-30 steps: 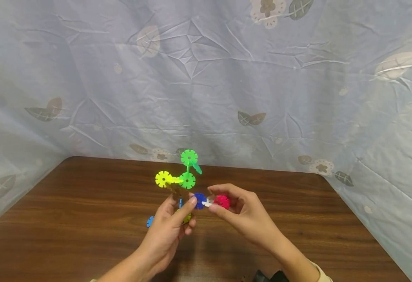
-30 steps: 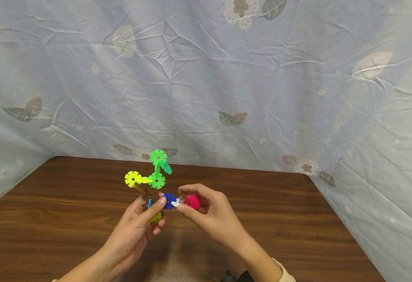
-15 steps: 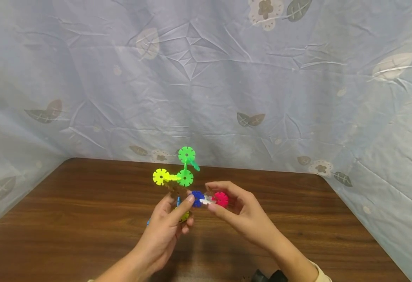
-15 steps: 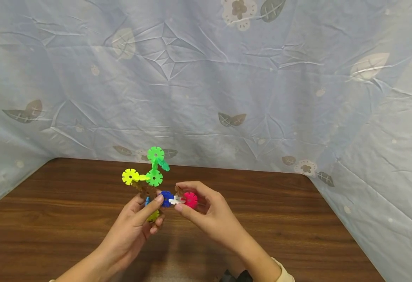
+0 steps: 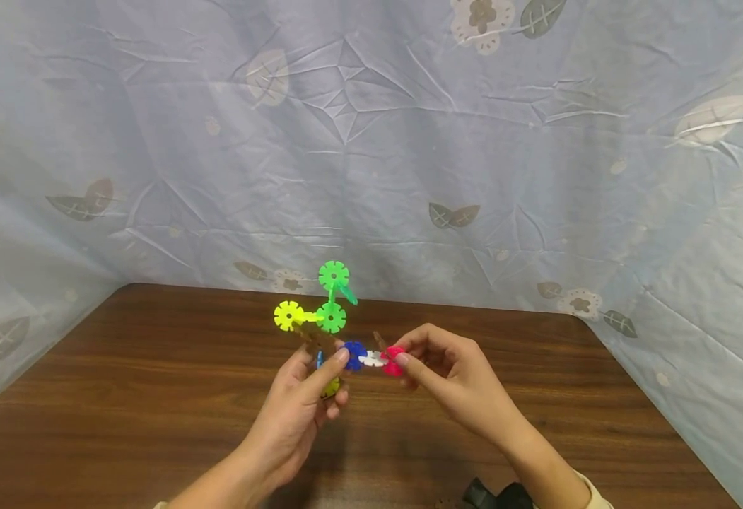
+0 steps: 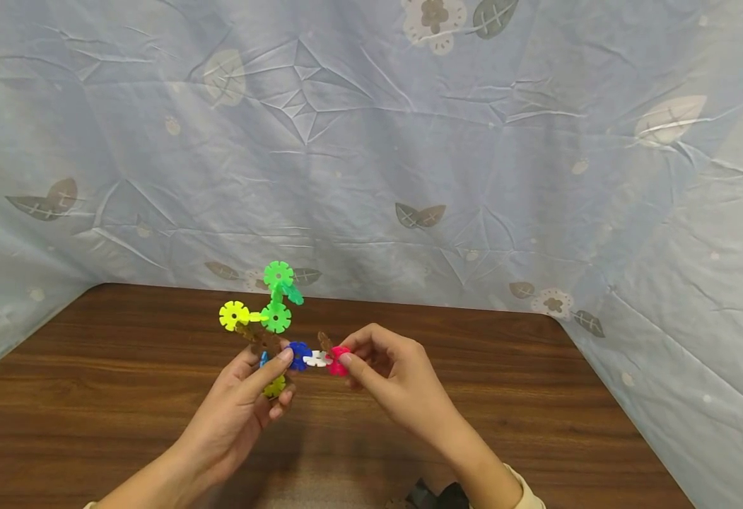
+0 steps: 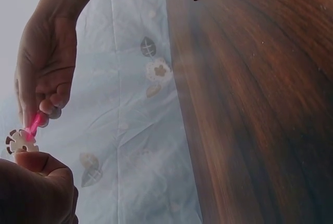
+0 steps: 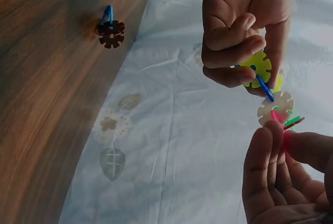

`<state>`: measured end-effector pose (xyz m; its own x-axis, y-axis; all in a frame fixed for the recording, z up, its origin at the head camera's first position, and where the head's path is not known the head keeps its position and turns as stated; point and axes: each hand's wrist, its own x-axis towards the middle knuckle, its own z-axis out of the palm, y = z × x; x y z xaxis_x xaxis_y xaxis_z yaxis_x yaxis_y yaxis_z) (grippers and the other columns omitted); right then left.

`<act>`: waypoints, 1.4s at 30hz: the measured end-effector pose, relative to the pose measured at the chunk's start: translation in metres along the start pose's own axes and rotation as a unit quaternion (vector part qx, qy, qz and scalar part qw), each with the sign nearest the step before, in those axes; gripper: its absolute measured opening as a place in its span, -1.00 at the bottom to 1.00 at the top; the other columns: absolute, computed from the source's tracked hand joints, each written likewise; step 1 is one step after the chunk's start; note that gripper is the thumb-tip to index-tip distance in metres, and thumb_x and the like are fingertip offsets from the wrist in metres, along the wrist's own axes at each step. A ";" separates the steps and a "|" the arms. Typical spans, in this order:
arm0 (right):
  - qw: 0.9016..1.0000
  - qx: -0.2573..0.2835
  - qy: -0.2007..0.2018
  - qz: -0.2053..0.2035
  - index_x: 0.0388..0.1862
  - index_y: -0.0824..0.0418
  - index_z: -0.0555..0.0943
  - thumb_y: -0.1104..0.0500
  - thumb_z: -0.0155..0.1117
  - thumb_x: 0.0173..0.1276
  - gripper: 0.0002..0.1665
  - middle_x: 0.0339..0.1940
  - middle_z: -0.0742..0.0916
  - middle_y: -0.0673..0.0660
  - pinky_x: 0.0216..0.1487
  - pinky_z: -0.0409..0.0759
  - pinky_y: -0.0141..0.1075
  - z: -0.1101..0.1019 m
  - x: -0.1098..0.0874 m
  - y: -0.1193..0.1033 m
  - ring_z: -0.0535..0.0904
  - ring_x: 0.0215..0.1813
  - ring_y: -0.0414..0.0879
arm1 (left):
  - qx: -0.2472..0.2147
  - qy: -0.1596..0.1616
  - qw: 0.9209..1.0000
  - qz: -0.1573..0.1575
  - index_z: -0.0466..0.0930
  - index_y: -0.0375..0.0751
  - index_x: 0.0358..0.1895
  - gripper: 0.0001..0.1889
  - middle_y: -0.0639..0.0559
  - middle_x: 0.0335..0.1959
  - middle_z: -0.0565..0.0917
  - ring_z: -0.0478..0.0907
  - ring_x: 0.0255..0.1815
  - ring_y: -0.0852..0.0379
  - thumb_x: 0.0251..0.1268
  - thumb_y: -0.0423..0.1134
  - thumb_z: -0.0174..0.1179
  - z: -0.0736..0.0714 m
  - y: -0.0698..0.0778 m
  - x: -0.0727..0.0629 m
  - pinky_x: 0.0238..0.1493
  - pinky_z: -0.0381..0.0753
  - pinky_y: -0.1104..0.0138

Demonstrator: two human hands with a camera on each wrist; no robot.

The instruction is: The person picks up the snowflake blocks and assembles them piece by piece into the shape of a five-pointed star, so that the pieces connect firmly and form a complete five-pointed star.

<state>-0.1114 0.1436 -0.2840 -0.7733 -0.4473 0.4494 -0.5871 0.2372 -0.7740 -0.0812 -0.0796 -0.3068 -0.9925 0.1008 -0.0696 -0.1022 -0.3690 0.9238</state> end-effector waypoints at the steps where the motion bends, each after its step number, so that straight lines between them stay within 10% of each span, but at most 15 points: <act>1: 1.000 0.004 0.001 -0.003 -0.08 0.16 0.67 0.26 0.29 0.55 -0.94 -0.27 0.79 0.13 -0.26 0.79 -0.21 0.001 0.000 0.000 0.75 -0.34 -0.12 | -0.002 0.000 1.000 0.000 0.49 -0.10 0.11 -0.75 0.15 -0.28 0.56 0.48 -0.47 0.31 0.53 -0.13 0.24 0.000 0.000 0.000 -0.45 0.47 0.55; 23: 0.989 0.122 0.064 -0.049 -0.05 0.43 0.57 0.40 0.19 0.55 -0.91 -0.30 0.73 0.26 -0.21 0.82 -0.16 0.027 -0.001 0.013 0.78 -0.28 -0.18 | -0.110 -0.054 0.991 0.046 0.50 -0.06 0.05 -0.75 0.21 -0.23 0.74 0.63 -0.39 0.30 0.70 0.01 0.00 -0.003 -0.009 0.004 -0.35 0.58 0.53; 29: 0.986 0.140 0.066 -0.063 -0.06 0.45 0.56 0.43 0.20 0.53 -0.92 -0.31 0.71 0.36 -0.22 0.82 -0.15 0.037 -0.002 0.016 0.77 -0.27 -0.24 | -0.056 -0.091 0.993 0.056 0.62 -0.08 0.08 -0.79 0.19 -0.24 0.81 0.67 -0.30 0.32 0.67 -0.10 0.06 -0.003 -0.014 0.001 -0.31 0.57 0.51; 42: 0.983 0.160 0.072 -0.051 -0.15 0.44 0.56 0.42 0.25 0.51 -0.94 -0.35 0.71 0.47 -0.26 0.82 -0.20 0.055 -0.007 0.019 0.74 -0.28 -0.31 | 0.030 -0.045 0.997 0.061 0.56 -0.19 0.30 -0.59 0.21 -0.33 0.76 0.60 -0.30 0.26 0.48 -0.18 0.29 0.007 -0.021 -0.004 -0.35 0.39 0.47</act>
<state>-0.1043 0.1034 -0.3268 -0.7540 -0.3215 0.5728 -0.5758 -0.0961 -0.8119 -0.0750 -0.0655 -0.3234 -0.9871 0.1414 0.0752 0.0249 -0.3287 0.9441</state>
